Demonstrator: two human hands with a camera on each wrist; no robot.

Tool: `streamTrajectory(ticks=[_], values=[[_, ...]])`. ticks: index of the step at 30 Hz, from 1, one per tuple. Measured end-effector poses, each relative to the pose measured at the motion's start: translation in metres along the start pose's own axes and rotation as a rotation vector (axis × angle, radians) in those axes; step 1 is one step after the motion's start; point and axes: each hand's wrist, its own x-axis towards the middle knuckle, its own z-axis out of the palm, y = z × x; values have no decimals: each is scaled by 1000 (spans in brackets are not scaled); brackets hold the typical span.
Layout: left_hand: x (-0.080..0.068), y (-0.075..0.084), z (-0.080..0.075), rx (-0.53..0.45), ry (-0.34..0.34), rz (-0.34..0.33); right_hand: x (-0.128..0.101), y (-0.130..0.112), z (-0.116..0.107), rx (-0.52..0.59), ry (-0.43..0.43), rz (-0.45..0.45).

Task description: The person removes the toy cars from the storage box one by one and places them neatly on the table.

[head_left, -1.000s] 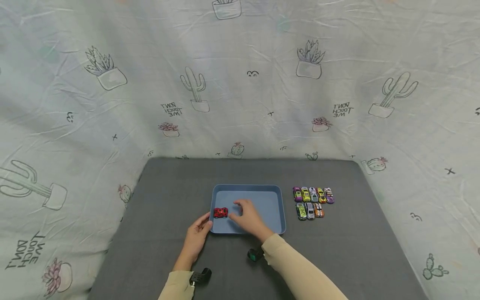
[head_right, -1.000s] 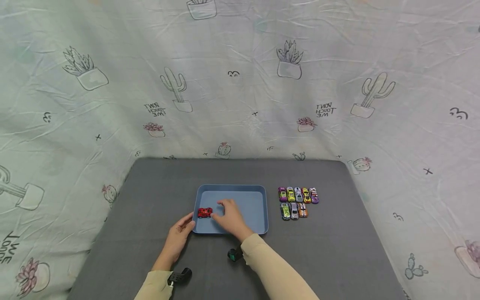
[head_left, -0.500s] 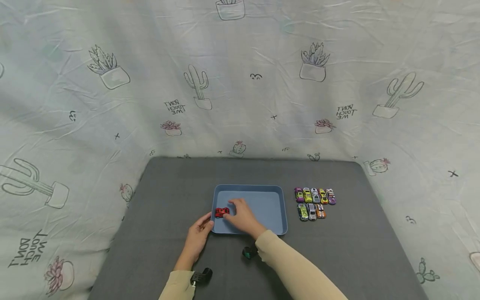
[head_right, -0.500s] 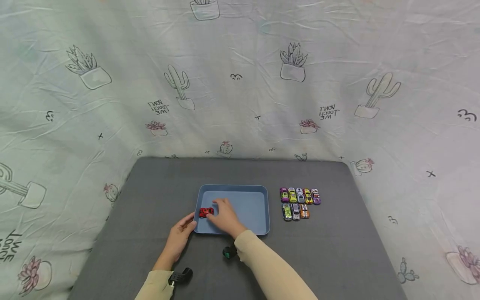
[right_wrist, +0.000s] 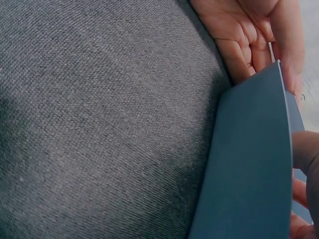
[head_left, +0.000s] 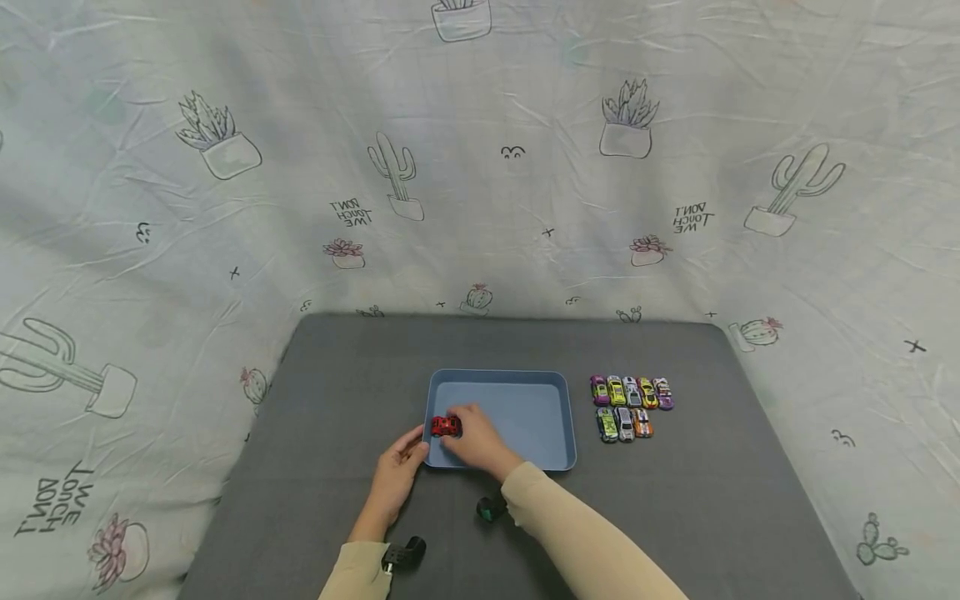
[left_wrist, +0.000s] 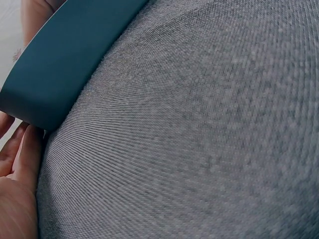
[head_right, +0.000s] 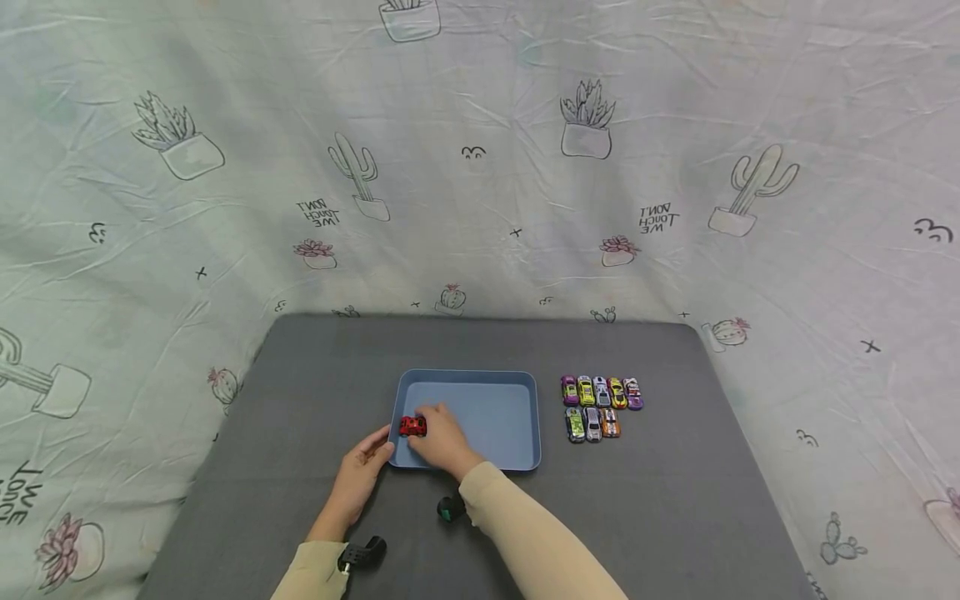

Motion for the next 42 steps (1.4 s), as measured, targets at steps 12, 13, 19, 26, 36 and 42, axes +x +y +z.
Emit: streamTrajectory(ticks=[12,13,19,26,36,42], values=[[0,-3,-2,-21,-2,26,-1,4,5,-43,33,-12],[0,-3,-2,-20,-1,23,-2,4,5,-47,39,-20],[0,-2,0,-33,1,17,-5,10,4,-60,47,-28],[-2,4,1,-27,0,10,-10,18,-8,-35,35,32],[0,-5,0,10,17,26,-17,41,-28,62,115,39],[0,-7,0,19,18,51,-22,53,-47,137,170,56]])
